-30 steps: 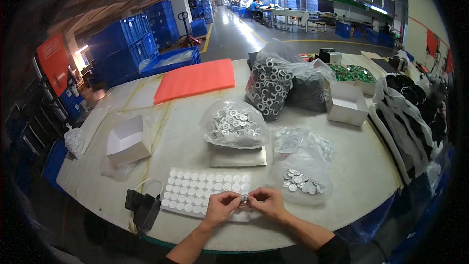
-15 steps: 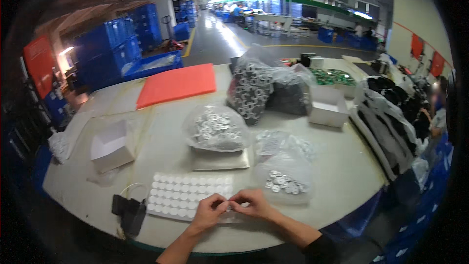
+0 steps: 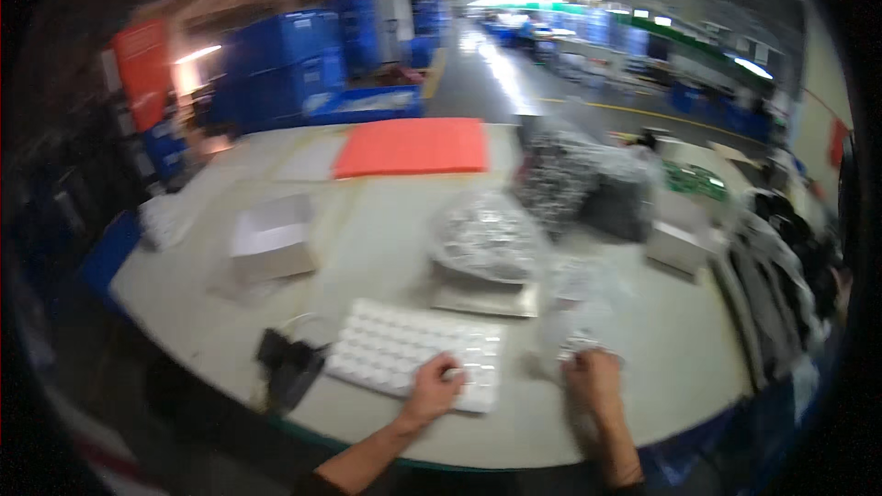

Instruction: The person assembles small circular lighting components by hand and places them into a plastic tray.

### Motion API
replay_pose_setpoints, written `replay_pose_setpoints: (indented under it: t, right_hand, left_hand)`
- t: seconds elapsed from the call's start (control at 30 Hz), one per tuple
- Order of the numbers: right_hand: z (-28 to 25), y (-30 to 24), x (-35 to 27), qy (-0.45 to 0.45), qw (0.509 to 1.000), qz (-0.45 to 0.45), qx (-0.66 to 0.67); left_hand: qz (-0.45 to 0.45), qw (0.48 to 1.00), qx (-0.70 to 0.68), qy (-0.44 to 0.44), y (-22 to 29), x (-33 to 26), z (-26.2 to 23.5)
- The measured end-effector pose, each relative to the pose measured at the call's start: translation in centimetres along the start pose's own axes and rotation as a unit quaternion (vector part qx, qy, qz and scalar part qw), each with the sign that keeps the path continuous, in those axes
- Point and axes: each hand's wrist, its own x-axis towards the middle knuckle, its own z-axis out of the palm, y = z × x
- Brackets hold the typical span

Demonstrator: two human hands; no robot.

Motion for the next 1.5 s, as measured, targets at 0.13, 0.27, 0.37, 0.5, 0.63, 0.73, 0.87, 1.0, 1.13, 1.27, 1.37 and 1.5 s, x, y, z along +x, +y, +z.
replay_pose_setpoints:
  t: [0.13,0.27,0.37,0.5,0.63,0.73,0.87,1.0,1.13,1.27,1.37,1.5]
  right_hand:
    - [-0.5,0.9,-0.3,0.069,0.998,-0.002,-0.006]
    - [-2.2,-0.9,-0.2,0.078,0.996,-0.047,-0.014]
    - [-4.5,-7.6,-0.8,-0.016,0.952,-0.12,0.28]
    - [0.5,-9.3,1.5,0.031,0.909,-0.183,0.372]
    - [6.1,-7.6,2.6,0.059,0.906,-0.221,0.355]
    - [6.2,-6.7,2.0,0.065,0.912,-0.258,0.312]
    - [6.0,-6.6,2.0,0.1,0.913,-0.28,0.281]
    - [6.0,-6.5,2.1,0.078,0.915,-0.263,0.295]
    - [4.4,-7.5,1.6,0.065,0.918,-0.216,0.326]
    - [5.2,-6.7,1.7,0.026,0.891,-0.172,0.419]
    - [5.2,-7.0,1.8,-0.018,0.843,-0.031,0.537]
    - [4.8,-8.3,1.8,-0.056,0.792,0.028,0.607]
  left_hand:
    - [-0.013,0.995,-0.013,-0.095,2.6,-0.5,0.4]
    - [0.001,0.996,-0.038,-0.084,2.2,-1.0,-1.5]
    - [0.009,0.997,-0.041,-0.063,3.0,-0.5,-1.8]
    - [0.014,0.997,-0.002,-0.073,4.7,1.5,-0.9]
    - [0.008,0.996,0.066,-0.058,5.5,4.8,-1.6]
    - [0.114,0.967,0.226,-0.043,5.4,10.3,-0.5]
    - [0.191,0.946,0.26,-0.025,8.0,20.8,3.1]
    - [0.16,0.889,0.426,0.042,9.9,26.3,4.2]
    - [0.217,0.89,0.397,0.06,9.6,24.0,1.8]
    - [0.168,0.934,0.31,-0.055,10.4,16.0,-2.2]
    - [0.091,0.927,0.36,-0.062,8.9,9.7,-5.7]
    - [0.087,0.921,0.376,-0.054,5.8,4.0,-6.2]
